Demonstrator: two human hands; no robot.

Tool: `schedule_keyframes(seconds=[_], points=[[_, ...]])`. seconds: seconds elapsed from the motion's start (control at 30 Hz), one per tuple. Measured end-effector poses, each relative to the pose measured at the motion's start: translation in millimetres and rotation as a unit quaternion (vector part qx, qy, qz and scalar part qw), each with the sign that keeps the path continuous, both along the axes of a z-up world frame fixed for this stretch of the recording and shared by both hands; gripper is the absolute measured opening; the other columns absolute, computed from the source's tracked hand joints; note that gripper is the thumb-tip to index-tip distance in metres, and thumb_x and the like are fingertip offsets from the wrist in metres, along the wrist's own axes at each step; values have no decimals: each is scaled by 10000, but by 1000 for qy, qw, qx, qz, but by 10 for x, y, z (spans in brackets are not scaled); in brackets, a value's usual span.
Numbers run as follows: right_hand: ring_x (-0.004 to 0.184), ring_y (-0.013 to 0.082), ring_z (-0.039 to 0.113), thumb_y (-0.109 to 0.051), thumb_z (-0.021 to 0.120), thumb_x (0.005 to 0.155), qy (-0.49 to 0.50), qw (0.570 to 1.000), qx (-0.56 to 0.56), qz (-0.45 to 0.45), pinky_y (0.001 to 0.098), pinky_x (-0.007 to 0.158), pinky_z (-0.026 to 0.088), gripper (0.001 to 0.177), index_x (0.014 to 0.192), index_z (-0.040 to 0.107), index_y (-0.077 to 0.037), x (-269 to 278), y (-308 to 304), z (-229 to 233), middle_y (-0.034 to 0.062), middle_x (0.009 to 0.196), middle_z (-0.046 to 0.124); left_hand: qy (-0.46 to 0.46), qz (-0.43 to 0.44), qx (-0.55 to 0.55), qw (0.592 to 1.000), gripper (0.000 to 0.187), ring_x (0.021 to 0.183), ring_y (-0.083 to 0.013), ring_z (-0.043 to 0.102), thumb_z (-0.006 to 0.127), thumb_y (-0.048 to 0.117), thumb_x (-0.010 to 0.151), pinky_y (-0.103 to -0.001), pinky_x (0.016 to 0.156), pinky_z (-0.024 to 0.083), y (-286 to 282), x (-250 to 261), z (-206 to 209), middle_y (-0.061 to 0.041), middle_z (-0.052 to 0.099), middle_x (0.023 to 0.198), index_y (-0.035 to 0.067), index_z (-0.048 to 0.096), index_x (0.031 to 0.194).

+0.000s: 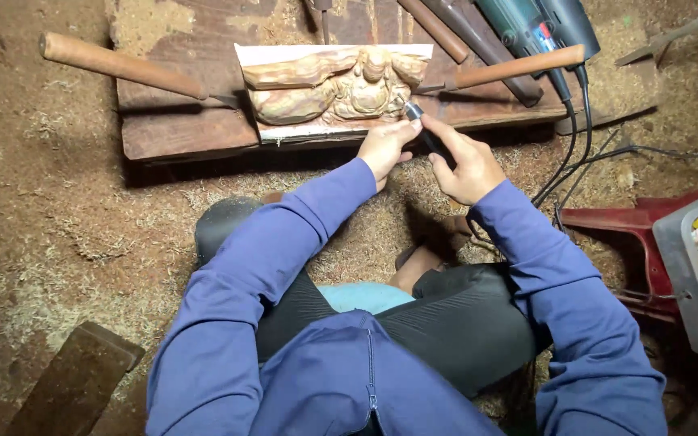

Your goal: Using a rotary tool to carve intricate details into a wooden figure.

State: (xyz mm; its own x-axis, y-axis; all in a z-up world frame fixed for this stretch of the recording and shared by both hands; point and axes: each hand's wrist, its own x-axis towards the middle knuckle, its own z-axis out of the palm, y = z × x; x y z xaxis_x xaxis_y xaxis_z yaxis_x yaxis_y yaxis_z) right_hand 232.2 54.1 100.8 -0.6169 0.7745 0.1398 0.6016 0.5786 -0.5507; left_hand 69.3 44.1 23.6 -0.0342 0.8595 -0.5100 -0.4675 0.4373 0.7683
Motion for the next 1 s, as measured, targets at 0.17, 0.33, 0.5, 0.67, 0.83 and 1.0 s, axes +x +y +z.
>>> schedule_keyframes(seconds=[0.17,0.33,0.5,0.67,0.83,1.0], points=[[1101,413,672,-17,674,879,52,997,53,27,501,898,570,597,1457,612,-149,-77,33,51,227,1238,700,14,1,48,999,328,1185,-222,646,801,361,897,-485,989,540,199,98,-235,-39,717,1170,177,776,1168],[1132,406,659,-8,665,887,63,996,48,29,504,916,564,595,1465,609,-136,-83,126,44,216,1288,686,-11,28,79,996,225,1159,-188,615,776,277,933,-462,1029,497,231,70,-119,-68,728,1118,138,797,1109],[1129,415,662,13,656,884,76,995,51,46,506,922,558,577,1448,620,-103,-102,183,69,217,1290,688,-35,48,85,995,303,1242,-212,588,784,265,942,-465,1122,427,224,68,-103,-115,724,1206,77,767,1179],[1144,399,662,13,659,886,83,994,48,45,494,929,558,562,1436,630,-99,-68,196,-7,201,1301,688,-16,51,85,995,240,1250,-214,600,775,251,943,-460,1137,422,172,52,-37,-119,742,1171,93,789,1124],[1162,391,657,17,656,891,91,993,56,46,485,947,551,554,1435,636,-85,-71,217,-2,202,1319,682,-20,50,90,994,259,1259,-212,578,761,256,960,-468,1153,407,167,10,53,-125,729,1198,78,780,1147],[1126,416,665,33,653,885,86,994,48,47,504,917,562,563,1438,635,-72,-42,187,-28,225,1265,698,45,35,73,996,260,1216,-235,656,782,300,916,-461,1117,444,166,102,5,-96,779,1074,96,803,1077]])
